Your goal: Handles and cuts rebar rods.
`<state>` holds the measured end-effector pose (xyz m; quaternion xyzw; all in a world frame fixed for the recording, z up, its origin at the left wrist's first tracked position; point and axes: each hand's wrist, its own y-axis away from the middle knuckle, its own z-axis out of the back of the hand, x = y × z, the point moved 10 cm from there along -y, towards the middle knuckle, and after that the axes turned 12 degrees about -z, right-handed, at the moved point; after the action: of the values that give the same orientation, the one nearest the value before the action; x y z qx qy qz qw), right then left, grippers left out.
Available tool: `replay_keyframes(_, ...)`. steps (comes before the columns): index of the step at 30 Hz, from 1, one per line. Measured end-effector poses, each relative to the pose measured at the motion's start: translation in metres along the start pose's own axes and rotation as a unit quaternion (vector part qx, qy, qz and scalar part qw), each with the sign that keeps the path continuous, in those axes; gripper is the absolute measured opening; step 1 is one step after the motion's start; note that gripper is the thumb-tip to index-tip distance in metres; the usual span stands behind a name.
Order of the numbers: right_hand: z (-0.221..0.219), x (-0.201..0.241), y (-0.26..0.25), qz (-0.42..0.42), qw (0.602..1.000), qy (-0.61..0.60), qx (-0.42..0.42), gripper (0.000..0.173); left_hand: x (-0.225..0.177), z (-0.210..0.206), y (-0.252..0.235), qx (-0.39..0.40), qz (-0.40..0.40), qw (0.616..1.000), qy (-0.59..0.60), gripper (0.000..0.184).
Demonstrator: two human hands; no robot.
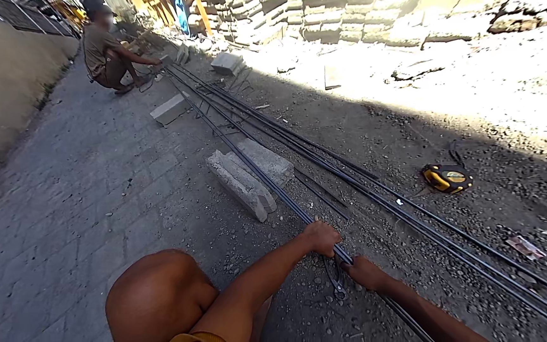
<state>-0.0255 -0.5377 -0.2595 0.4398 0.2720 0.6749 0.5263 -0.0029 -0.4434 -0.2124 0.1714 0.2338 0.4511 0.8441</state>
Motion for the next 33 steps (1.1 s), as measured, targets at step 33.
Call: replay_keyframes(33, 0.002, 0.008, 0.003, 0.014, 1.0, 0.017, 0.0, 0.042, 0.011, 0.0, 0.001, -0.033, 0.026, 0.999, 0.008, 0.038)
